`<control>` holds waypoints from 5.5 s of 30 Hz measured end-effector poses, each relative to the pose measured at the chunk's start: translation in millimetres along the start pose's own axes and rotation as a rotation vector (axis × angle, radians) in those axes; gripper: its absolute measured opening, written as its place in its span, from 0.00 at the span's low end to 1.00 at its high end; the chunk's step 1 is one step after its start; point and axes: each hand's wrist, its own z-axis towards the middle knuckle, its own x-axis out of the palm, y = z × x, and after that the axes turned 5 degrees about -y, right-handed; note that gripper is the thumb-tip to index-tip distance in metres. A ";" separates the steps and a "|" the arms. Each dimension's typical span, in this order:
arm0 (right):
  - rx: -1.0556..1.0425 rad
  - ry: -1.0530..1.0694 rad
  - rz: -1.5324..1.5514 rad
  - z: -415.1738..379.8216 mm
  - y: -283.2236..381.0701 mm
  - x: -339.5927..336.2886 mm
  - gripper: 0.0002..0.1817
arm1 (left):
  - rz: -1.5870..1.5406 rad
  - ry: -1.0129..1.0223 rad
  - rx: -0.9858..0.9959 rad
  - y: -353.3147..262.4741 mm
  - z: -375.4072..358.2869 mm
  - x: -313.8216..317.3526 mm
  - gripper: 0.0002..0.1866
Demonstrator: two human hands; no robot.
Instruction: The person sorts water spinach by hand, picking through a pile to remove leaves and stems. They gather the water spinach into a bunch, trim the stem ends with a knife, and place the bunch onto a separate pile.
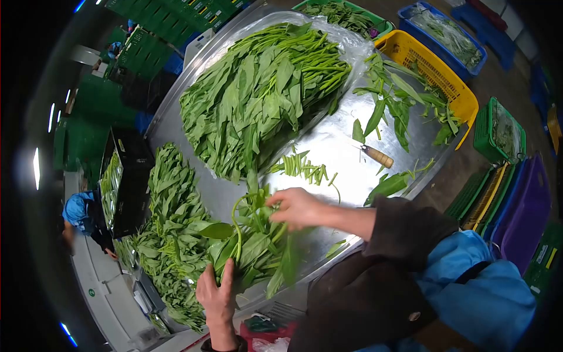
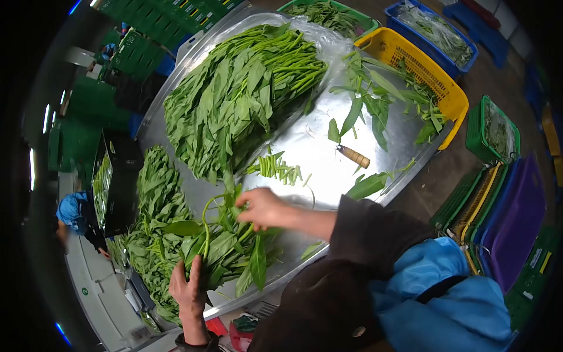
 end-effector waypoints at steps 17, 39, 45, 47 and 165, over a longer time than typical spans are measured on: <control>-0.070 -0.277 0.240 30.4 -36.7 -60.5 0.11 | -0.031 0.053 0.097 0.1 5.8 -10.6 0.35; -0.369 -0.235 -0.674 -13.4 -1.8 -95.5 0.43 | -0.034 -0.083 0.091 -0.4 6.7 -8.5 0.28; -1.179 0.097 -0.487 -1.1 28.4 -33.0 0.23 | -0.070 -0.099 0.112 -2.1 17.3 -7.5 0.28; -0.245 0.185 0.357 -10.5 29.5 -49.3 0.12 | -0.094 -0.144 0.077 -1.1 11.3 -9.3 0.28; -0.102 0.130 -0.369 6.7 -4.4 -78.6 0.27 | -0.301 -0.255 -0.257 -24.0 -9.9 11.2 0.32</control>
